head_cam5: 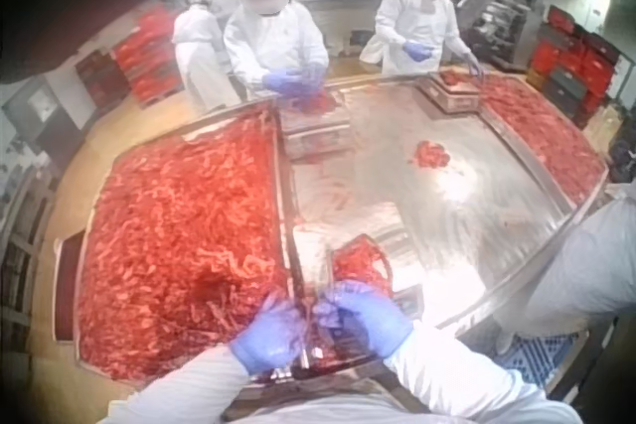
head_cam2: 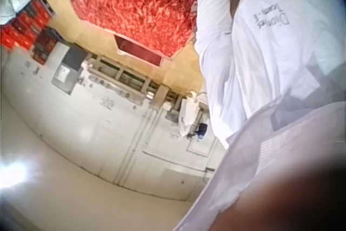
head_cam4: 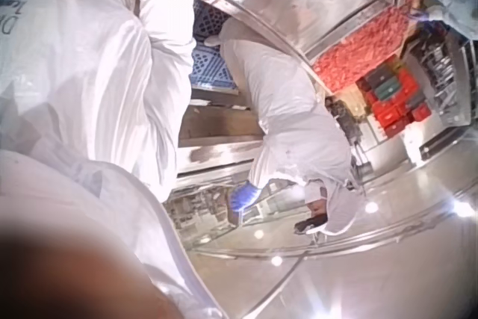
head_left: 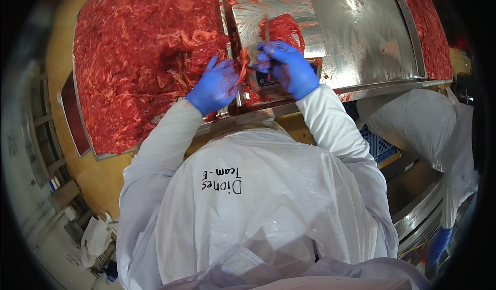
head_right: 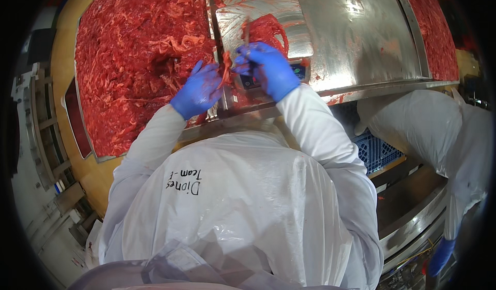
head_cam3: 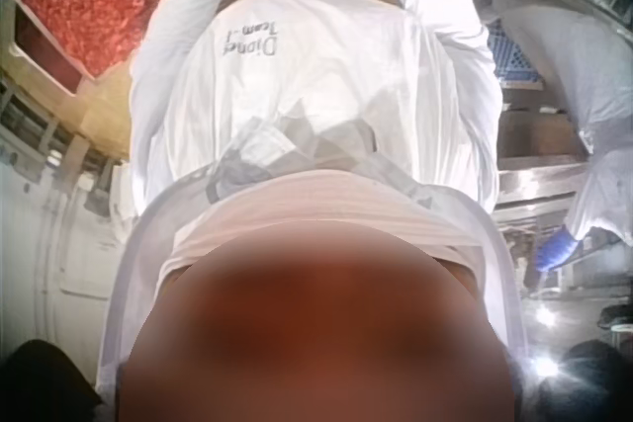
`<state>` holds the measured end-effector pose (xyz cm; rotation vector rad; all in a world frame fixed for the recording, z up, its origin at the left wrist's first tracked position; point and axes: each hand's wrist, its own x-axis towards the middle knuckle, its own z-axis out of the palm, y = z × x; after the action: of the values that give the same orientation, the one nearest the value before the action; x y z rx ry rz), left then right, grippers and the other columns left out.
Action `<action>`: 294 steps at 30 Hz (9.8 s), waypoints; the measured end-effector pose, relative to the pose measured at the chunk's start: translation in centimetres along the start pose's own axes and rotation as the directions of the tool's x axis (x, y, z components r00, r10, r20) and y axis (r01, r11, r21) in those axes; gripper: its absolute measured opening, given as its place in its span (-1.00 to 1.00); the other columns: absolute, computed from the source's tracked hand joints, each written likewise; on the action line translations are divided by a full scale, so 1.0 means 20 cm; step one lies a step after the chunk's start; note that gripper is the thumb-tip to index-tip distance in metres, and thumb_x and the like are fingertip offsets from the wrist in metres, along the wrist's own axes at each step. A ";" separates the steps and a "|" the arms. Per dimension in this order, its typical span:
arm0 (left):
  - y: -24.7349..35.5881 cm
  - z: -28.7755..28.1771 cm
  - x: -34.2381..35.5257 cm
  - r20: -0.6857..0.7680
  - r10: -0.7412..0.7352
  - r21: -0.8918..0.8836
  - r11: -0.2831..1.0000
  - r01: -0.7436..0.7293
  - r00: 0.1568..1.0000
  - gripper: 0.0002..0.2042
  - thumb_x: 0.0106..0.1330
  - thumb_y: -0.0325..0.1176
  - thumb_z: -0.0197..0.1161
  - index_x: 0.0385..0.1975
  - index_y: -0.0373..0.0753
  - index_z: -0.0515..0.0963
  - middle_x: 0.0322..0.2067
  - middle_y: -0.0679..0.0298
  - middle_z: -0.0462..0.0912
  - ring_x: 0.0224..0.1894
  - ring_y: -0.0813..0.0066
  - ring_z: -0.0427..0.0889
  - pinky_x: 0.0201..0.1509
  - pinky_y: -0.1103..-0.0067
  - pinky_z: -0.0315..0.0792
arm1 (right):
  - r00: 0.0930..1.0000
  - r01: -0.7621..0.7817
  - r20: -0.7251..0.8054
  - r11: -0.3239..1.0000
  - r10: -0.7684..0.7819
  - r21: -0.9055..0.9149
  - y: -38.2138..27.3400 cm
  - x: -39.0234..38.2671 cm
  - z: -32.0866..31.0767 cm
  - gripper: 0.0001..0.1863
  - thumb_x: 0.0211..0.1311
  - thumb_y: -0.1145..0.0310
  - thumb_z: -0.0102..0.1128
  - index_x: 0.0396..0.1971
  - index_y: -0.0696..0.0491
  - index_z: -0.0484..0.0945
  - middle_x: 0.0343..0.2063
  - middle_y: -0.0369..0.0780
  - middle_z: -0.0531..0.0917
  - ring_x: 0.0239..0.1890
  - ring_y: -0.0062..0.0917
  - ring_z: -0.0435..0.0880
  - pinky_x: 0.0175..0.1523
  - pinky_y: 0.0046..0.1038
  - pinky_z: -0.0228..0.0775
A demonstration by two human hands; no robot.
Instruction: The person uses shears to cut pieces of raw red meat from a large pile on a metal tray. They place the cut pieces onto a digital scale, then move them to a separate area on the tray. The process is repeated continuously.
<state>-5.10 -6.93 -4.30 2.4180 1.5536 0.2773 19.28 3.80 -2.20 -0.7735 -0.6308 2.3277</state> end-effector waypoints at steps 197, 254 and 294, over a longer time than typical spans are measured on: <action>-0.30 -0.27 0.44 -0.230 -0.170 0.011 0.984 0.177 0.958 -0.55 0.16 -0.35 0.43 0.08 -0.25 0.60 0.08 0.02 0.57 0.10 0.00 0.60 0.24 0.31 0.53 | 0.722 0.181 -0.307 0.598 -0.620 -0.781 0.08 -0.60 -0.58 -0.55 0.48 0.41 0.23 0.28 0.20 0.43 0.17 -0.13 0.64 0.18 -0.48 0.62 0.30 -0.40 0.44; 0.06 0.01 0.33 0.263 -0.418 0.391 0.870 0.301 0.869 -0.23 0.05 0.15 0.47 0.29 -0.07 0.57 0.52 0.00 0.17 0.63 -0.26 -0.19 0.56 -0.30 -0.31 | 0.841 0.229 -0.222 0.697 -0.494 -0.680 0.10 -0.63 -0.29 -0.53 0.45 0.52 0.22 0.30 0.21 0.42 0.22 -0.14 0.59 0.31 -0.45 0.56 0.40 -0.40 0.37; 0.24 -0.25 0.53 -0.079 -0.378 -0.840 0.524 0.143 0.922 -0.33 0.31 -0.26 0.40 0.43 -0.20 0.38 0.24 -0.06 0.55 0.23 0.03 0.60 0.33 0.28 0.47 | 0.855 0.402 0.003 0.660 -0.518 -0.635 -0.28 -0.22 -0.06 -0.36 0.33 0.38 0.39 0.35 0.13 0.37 0.17 -0.15 0.58 0.26 -0.42 0.57 0.32 -0.38 0.42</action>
<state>1.97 1.28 2.18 1.4048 1.3848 1.0328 25.10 5.10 1.89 -0.9517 -1.3718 1.5429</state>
